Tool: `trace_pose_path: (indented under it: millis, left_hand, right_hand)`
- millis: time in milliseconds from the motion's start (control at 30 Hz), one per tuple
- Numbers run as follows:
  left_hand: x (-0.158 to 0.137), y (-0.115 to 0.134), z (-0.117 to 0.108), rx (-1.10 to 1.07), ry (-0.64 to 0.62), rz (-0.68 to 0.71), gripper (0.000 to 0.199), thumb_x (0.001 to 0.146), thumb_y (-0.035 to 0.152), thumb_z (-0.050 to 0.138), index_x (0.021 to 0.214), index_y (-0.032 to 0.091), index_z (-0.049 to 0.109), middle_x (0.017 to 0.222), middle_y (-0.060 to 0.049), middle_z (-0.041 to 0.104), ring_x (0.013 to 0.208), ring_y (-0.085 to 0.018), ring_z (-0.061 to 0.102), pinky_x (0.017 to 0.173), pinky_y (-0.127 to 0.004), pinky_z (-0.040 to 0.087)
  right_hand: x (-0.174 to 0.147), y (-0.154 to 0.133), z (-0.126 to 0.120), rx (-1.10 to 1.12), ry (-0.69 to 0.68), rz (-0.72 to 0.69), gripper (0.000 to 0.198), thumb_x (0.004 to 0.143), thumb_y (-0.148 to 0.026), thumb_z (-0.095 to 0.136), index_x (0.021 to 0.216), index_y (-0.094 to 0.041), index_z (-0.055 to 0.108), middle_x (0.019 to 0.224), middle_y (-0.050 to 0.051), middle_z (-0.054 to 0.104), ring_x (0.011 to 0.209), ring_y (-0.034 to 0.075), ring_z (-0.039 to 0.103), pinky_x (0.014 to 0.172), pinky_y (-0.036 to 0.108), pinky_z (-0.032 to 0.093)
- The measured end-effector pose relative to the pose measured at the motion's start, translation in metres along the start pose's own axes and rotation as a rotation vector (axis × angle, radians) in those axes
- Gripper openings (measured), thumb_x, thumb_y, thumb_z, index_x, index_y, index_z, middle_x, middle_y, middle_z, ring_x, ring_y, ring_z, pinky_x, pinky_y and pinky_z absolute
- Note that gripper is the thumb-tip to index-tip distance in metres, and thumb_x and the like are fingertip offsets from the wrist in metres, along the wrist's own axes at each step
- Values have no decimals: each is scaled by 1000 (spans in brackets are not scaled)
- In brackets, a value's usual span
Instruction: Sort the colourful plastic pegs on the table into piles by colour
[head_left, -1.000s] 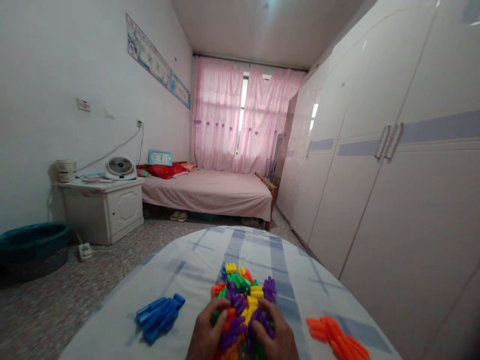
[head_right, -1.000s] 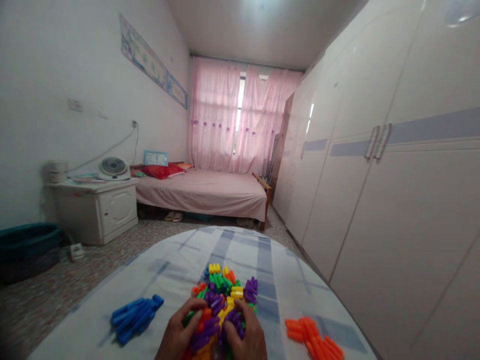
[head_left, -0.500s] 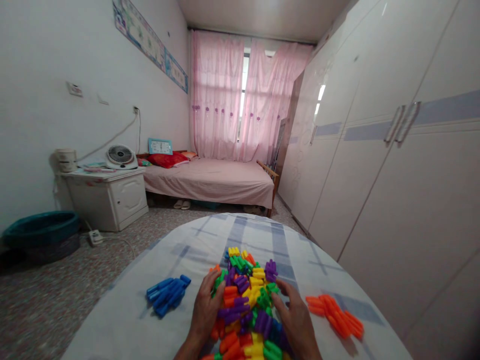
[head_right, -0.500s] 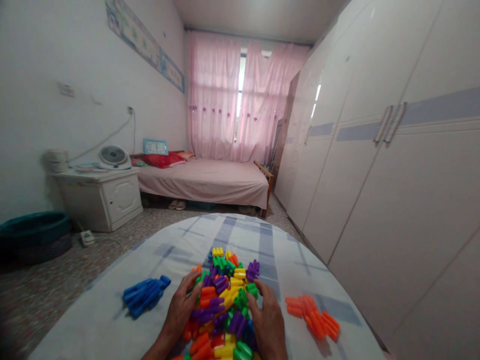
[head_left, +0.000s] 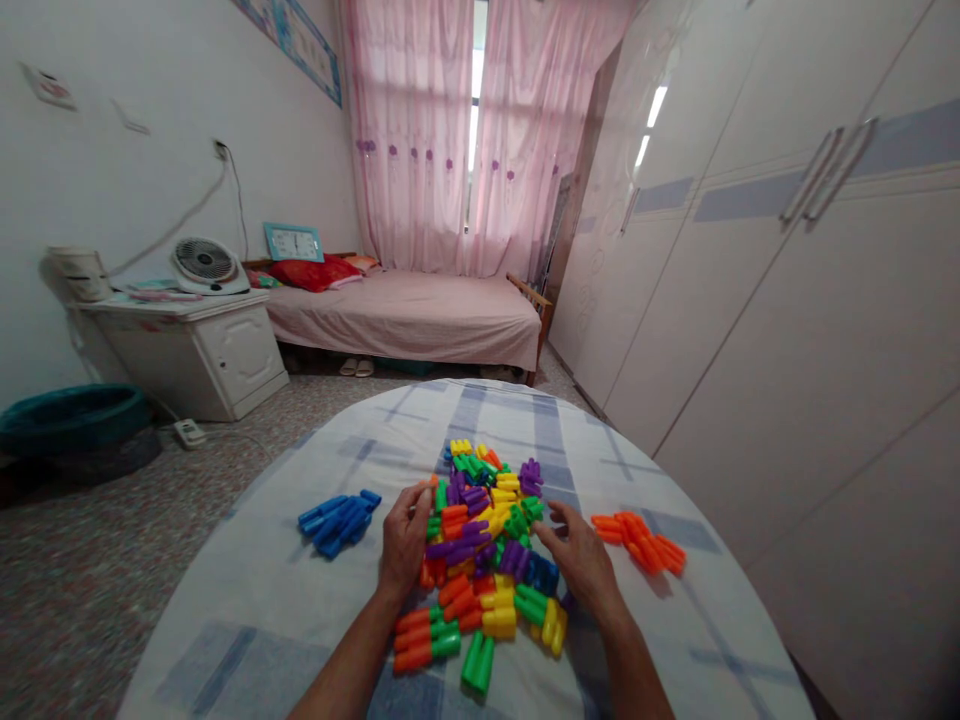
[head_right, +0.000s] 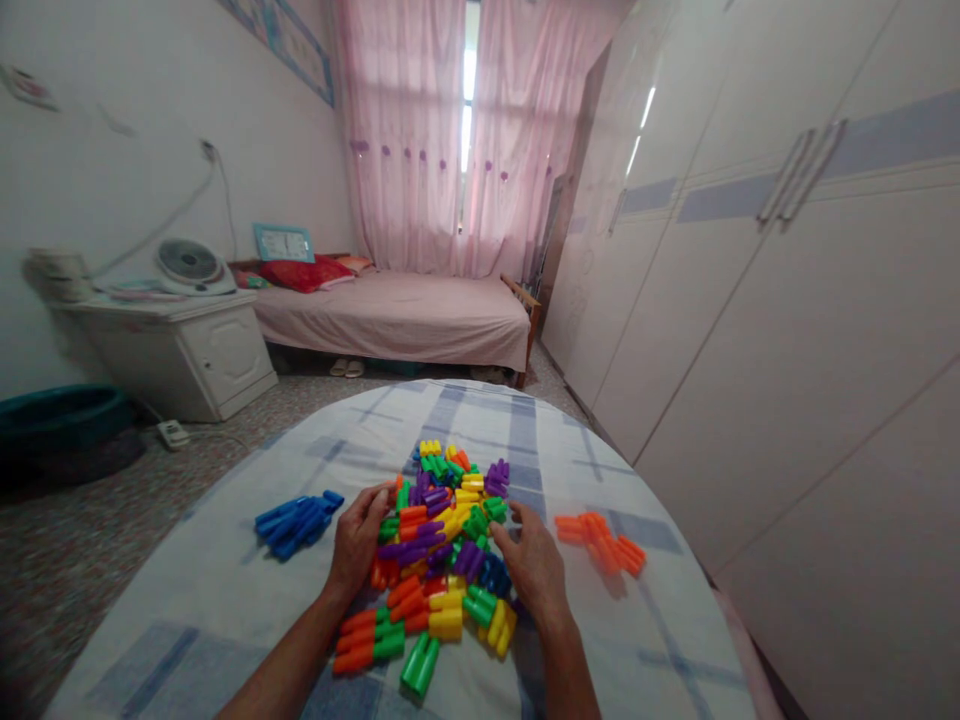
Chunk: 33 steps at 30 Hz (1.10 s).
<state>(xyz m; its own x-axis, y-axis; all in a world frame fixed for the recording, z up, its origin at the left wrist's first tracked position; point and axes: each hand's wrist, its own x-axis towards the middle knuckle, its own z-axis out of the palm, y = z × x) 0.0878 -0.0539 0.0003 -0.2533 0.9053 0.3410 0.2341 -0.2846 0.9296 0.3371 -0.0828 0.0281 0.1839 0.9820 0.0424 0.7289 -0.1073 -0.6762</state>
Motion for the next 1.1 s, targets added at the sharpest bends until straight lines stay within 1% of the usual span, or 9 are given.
trace_pose_path:
  millis: [67,133,233,300,433,600,800,1000,1100]
  left_hand:
    - [1,-5,0,30,60,34,34,87,41,41,99,16,62,101,-8,65,98,-20,59,91,-35,45]
    - [3,-11,1,88,83,61,35,87,41,40,100,17,62,107,-9,63,106,-21,56,97,-37,41]
    - [4,-17,4,175,8,40,38,86,41,40,107,17,61,120,-11,58,118,-22,49,105,-41,33]
    - [4,-19,5,208,-54,34,40,86,41,40,111,16,61,125,-11,56,121,-22,46,107,-41,30]
    - [5,-18,5,220,-71,51,41,87,41,38,110,16,61,124,-11,57,120,-21,48,106,-40,33]
    - [5,-14,4,199,-59,51,40,87,41,38,107,16,62,121,-10,58,118,-20,50,105,-38,34]
    - [4,-11,3,183,-56,31,39,87,42,39,106,17,63,120,-10,58,117,-21,50,105,-39,33]
    - [4,-15,3,181,-57,47,38,87,41,39,106,18,63,120,-9,59,117,-20,50,105,-39,34]
    - [5,-15,3,198,-61,51,39,88,42,38,107,18,62,119,-9,59,116,-20,50,105,-38,34]
  right_hand:
    - [1,3,-2,-31,9,5,51,78,-47,49,120,-19,52,112,8,62,95,20,60,80,30,44]
    - [1,6,-3,-59,12,0,51,77,-47,50,120,-19,52,114,9,61,101,21,58,82,30,44]
    - [0,7,-2,-89,-12,-11,51,77,-47,51,119,-19,53,116,9,60,105,22,57,82,30,44]
    - [-2,5,-2,-115,-26,-23,50,77,-46,50,119,-19,53,117,8,60,105,22,57,82,31,44]
    - [-4,-1,-4,-171,-22,-25,47,79,-44,48,119,-20,53,118,8,60,105,21,57,84,31,43]
    - [-6,-3,-12,-280,14,44,47,82,-40,44,122,-16,51,119,12,59,109,22,55,87,32,41]
    - [-6,2,-13,-294,-5,88,48,84,-42,42,123,-15,50,118,14,59,108,25,55,87,34,41]
    - [-6,5,-12,-259,19,95,46,83,-41,45,120,-15,53,113,14,62,104,23,58,88,34,41]
    - [-3,0,-16,-105,6,53,43,82,-38,45,115,-14,57,107,12,65,96,21,61,84,31,44]
